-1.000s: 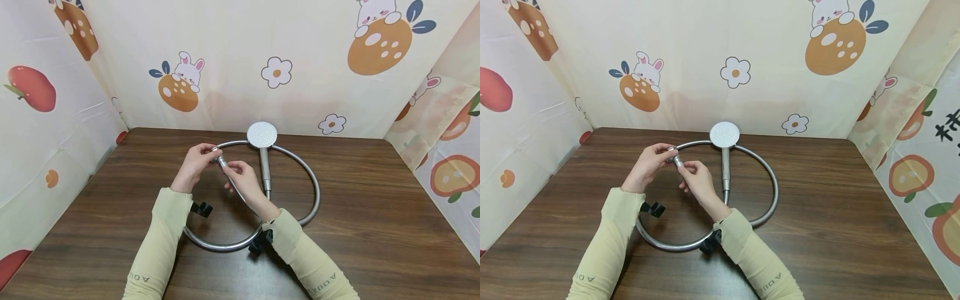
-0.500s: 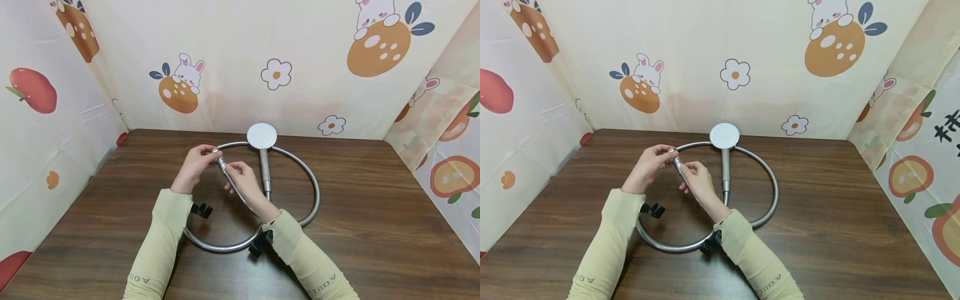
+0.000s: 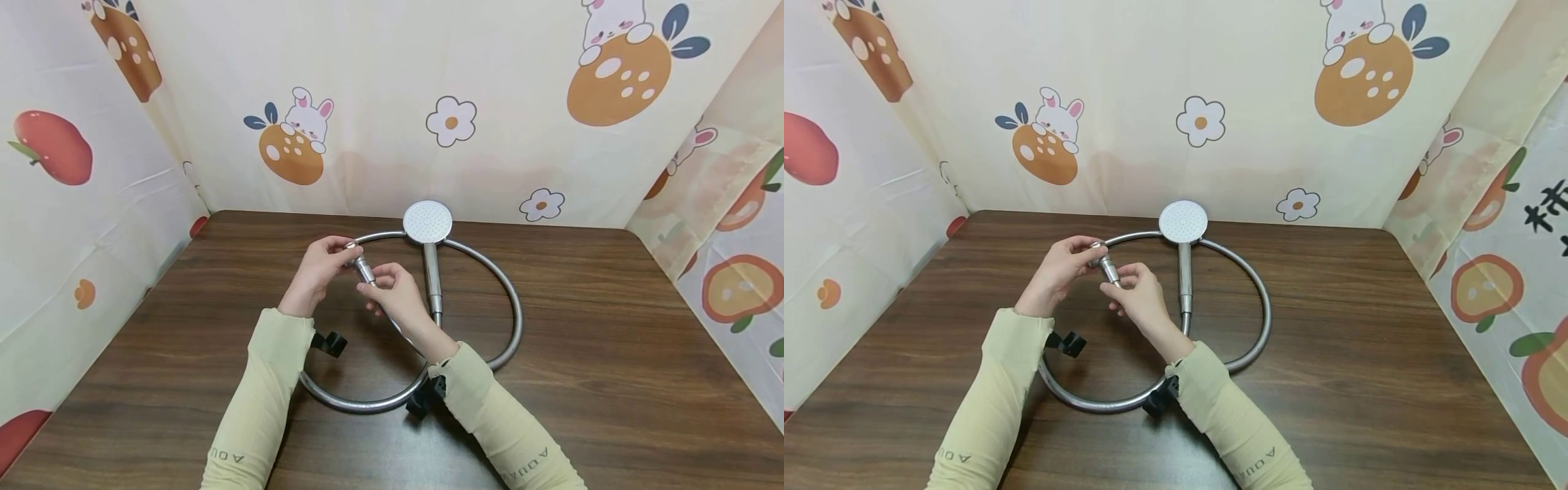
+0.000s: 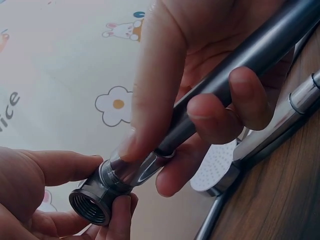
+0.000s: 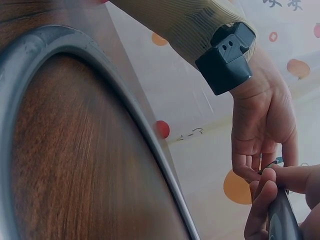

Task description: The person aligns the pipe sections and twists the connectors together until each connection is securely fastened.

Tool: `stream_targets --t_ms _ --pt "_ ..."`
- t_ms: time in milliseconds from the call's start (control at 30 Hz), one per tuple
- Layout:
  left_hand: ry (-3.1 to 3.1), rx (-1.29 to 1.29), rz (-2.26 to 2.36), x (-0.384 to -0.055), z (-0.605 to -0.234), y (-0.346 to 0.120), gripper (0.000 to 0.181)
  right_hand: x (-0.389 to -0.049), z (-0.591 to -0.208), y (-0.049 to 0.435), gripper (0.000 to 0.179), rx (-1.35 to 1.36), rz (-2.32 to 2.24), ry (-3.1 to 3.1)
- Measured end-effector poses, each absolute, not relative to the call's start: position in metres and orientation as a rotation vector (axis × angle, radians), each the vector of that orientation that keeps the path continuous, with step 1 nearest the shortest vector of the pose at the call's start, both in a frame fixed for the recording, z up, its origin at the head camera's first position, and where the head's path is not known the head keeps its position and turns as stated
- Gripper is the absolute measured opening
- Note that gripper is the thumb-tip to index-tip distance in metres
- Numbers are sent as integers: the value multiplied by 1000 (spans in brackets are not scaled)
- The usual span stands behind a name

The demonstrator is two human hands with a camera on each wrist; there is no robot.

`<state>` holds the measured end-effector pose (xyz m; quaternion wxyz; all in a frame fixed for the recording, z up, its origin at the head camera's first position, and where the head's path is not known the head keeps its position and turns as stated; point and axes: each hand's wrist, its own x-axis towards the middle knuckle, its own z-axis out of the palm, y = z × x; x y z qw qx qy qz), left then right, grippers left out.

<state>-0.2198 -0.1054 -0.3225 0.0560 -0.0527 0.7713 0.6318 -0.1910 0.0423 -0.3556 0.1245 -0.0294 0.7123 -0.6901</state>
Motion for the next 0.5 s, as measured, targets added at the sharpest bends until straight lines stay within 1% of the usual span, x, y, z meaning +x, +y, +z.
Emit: stream_targets --t_ms 500 --pt "2340 -164 1916 -220 -322 -106 40 -191 -355 41 29 -64 -2026 2106"
